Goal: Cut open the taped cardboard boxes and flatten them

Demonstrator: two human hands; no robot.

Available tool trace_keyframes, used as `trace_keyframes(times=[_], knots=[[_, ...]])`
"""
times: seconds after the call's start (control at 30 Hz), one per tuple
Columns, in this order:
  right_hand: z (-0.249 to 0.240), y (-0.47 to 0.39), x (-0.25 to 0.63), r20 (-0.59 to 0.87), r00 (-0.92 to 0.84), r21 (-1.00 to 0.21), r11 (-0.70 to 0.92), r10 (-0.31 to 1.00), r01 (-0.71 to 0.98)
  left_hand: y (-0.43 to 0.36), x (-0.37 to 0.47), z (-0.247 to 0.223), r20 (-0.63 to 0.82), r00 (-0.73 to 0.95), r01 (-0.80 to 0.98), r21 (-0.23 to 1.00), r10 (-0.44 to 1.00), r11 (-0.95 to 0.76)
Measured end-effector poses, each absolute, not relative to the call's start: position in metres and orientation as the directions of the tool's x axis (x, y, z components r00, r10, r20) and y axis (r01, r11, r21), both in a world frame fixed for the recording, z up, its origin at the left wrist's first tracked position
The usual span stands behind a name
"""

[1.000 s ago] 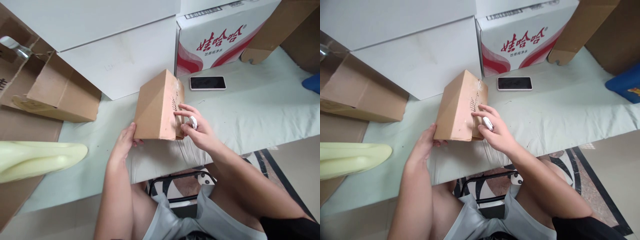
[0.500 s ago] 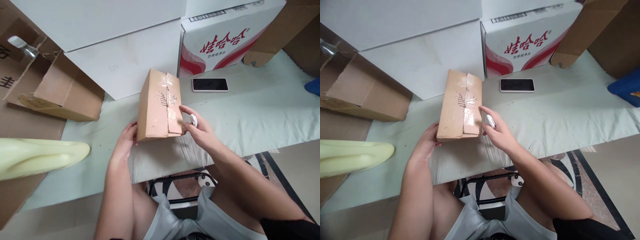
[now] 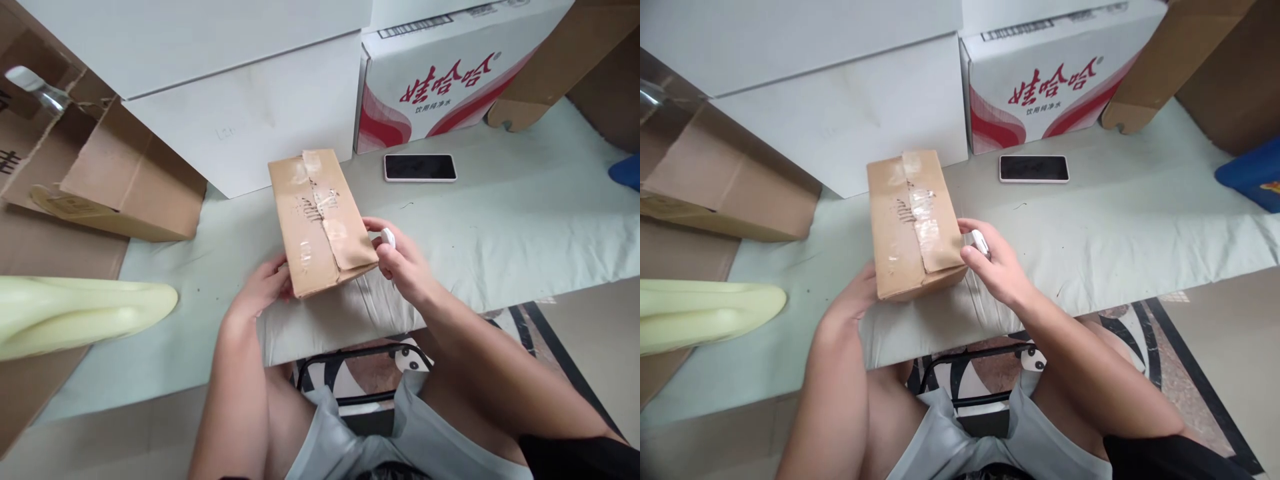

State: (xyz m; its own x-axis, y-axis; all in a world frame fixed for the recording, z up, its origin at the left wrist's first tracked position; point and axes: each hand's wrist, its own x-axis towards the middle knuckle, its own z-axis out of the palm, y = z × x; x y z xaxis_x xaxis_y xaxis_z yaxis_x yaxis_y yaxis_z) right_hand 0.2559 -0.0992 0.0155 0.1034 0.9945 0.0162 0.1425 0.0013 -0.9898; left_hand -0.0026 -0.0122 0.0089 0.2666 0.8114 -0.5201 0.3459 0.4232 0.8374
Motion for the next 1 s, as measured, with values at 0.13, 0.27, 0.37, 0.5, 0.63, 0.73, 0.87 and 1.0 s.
trace_keyframes(times=[0.13,0.27,0.37,0.5,0.63,0.73,0.87,1.0], knots=[[0.017,-0.099,0.249,-0.055,0.151,-0.994,-0.068,0.987,0.086,-0.007,-0.003,0.004,-0.397,0.095,0.318,0.881,0.913,0.350],[0.017,-0.097,0.243,-0.075,0.070,-0.996,-0.078,0.995,0.041,-0.007,-0.005,-0.001,0.035,-0.169,0.203,0.979,0.985,0.000],[0.017,-0.097,0.244,-0.095,0.056,-0.995,-0.096,0.994,0.022,-0.011,-0.003,-0.006,0.240,-0.064,0.157,0.961,0.969,-0.228],[0.016,-0.096,0.248,-0.123,0.061,-0.992,-0.123,0.990,-0.007,-0.011,0.000,-0.019,0.234,0.159,0.163,0.952,0.959,-0.260],[0.016,-0.095,0.252,-0.092,0.000,-0.996,-0.092,0.996,-0.022,-0.006,-0.005,-0.033,0.392,0.216,0.141,0.894,0.894,-0.426],[0.017,-0.095,0.253,-0.054,-0.060,-0.998,-0.053,0.997,0.020,-0.006,-0.008,-0.035,0.517,0.175,0.127,0.832,0.838,-0.540],[0.017,-0.096,0.252,-0.029,-0.099,-0.998,-0.023,0.995,0.064,-0.009,-0.007,-0.031,0.655,0.124,0.146,0.731,0.746,-0.666],[0.015,-0.096,0.251,-0.039,-0.090,-0.997,-0.033,0.995,0.071,-0.008,-0.008,-0.028,0.626,0.121,0.173,0.751,0.770,-0.638]])
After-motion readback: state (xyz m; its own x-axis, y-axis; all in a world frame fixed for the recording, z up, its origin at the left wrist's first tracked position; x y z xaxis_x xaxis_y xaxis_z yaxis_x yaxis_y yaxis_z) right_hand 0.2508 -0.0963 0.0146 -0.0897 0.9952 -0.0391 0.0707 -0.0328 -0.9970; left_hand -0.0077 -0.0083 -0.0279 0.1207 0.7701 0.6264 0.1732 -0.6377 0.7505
